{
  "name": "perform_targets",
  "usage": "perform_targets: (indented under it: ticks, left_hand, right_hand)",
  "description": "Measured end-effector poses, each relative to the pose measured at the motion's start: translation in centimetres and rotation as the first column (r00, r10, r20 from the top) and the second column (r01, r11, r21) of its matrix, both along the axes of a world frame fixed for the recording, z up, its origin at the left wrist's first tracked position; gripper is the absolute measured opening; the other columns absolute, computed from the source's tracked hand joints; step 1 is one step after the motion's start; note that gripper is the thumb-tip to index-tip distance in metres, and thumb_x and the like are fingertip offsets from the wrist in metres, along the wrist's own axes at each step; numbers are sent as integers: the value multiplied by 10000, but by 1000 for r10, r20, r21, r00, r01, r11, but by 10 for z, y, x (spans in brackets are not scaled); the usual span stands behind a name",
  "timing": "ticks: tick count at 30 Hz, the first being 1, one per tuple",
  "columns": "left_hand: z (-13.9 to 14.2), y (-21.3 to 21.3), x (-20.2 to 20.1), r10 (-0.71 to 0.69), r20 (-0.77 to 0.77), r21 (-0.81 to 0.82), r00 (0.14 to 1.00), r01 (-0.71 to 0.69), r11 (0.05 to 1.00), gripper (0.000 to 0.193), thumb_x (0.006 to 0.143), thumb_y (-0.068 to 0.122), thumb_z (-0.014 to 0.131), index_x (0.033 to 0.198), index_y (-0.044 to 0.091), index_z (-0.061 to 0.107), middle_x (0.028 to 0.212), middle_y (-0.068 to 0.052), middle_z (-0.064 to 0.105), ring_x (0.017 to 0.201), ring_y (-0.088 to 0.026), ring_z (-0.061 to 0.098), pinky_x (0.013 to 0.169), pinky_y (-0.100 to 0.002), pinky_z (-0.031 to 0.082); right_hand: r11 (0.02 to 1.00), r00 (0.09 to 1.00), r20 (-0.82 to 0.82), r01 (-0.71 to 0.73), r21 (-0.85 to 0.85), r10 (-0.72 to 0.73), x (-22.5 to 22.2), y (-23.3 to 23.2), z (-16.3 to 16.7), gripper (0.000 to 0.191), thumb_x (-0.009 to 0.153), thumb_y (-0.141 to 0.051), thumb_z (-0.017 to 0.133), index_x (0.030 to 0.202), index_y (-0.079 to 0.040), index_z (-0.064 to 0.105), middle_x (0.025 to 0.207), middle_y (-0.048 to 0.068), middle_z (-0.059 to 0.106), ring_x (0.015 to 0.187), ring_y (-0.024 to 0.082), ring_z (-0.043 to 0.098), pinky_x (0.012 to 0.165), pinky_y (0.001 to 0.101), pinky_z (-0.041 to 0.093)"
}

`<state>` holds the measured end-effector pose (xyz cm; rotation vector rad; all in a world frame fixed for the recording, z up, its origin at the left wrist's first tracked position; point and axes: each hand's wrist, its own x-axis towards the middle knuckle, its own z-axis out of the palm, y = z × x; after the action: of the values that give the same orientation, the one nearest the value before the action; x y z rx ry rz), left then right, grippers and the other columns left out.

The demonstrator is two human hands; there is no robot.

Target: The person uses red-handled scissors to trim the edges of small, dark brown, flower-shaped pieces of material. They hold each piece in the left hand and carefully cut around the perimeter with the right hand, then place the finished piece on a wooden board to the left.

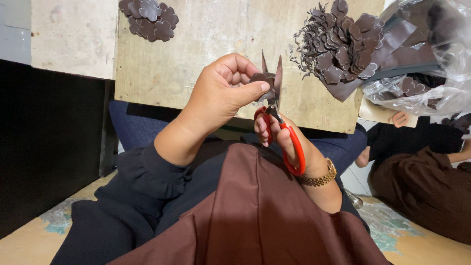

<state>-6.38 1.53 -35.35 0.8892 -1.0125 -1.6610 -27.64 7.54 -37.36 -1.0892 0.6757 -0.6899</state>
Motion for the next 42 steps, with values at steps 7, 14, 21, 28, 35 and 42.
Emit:
perform_targets:
  ticks: [7, 14, 21, 28, 35, 42]
  left_hand:
    - [1, 0, -4, -53, -39, 78, 998, 56, 995, 143, 927, 48, 734, 1022, 10, 635, 865, -44, 727, 754, -70, 663, 665, -202, 515]
    - [5, 0, -4, -99, 69, 153, 993, 87, 984, 122, 923, 116, 739, 984, 23, 685, 827, -28, 720, 716, -74, 650, 608, -210, 458]
    - [-4, 1, -7, -57, -55, 113, 997, 63, 992, 129, 918, 107, 771, 959, 13, 693, 893, -62, 729, 821, -115, 671, 760, -260, 561]
    - [-15, 2, -12, -16, -127, 130, 992, 33, 991, 124, 917, 92, 775, 957, 12, 690, 892, -64, 728, 826, -121, 668, 757, -269, 554]
    - [-12, 2, -9, -14, -111, 75, 994, 23, 997, 145, 922, 117, 780, 1006, 28, 703, 923, -44, 744, 840, -88, 678, 772, -230, 563]
    - [-5, 1, -4, -32, 70, 73, 997, 26, 997, 186, 932, 183, 746, 1054, 44, 731, 906, -9, 746, 775, -45, 640, 631, -192, 471]
  right_hand:
    - [996, 1000, -22, -14, -85, 12, 4, -4, -4, 747, 957, -778, 507, 1169, -61, 493, 1028, 15, 457, 898, 120, 432, 826, 261, 427]
    - [998, 999, -28, 18, -58, -20, 5, 0, 1, 845, 918, -813, 488, 1310, -66, 447, 1030, 31, 458, 902, 139, 446, 836, 281, 428]
    - [996, 998, -26, 52, -79, -54, 7, -1, -8, 794, 965, -798, 467, 1201, -40, 496, 1048, 29, 477, 907, 132, 453, 844, 275, 431]
    - [985, 985, 23, 173, 26, -173, 15, 0, -16, 685, 968, -693, 543, 1262, -80, 464, 974, -2, 424, 844, 107, 410, 736, 256, 401]
    - [990, 990, 43, 135, 36, -136, 10, 2, -15, 588, 999, -670, 543, 1128, -100, 479, 910, -23, 414, 796, 86, 373, 708, 238, 352]
    - [991, 993, 53, 98, 88, -103, 8, 1, -12, 572, 1004, -664, 548, 1078, -102, 470, 899, -23, 410, 767, 87, 346, 683, 235, 330]
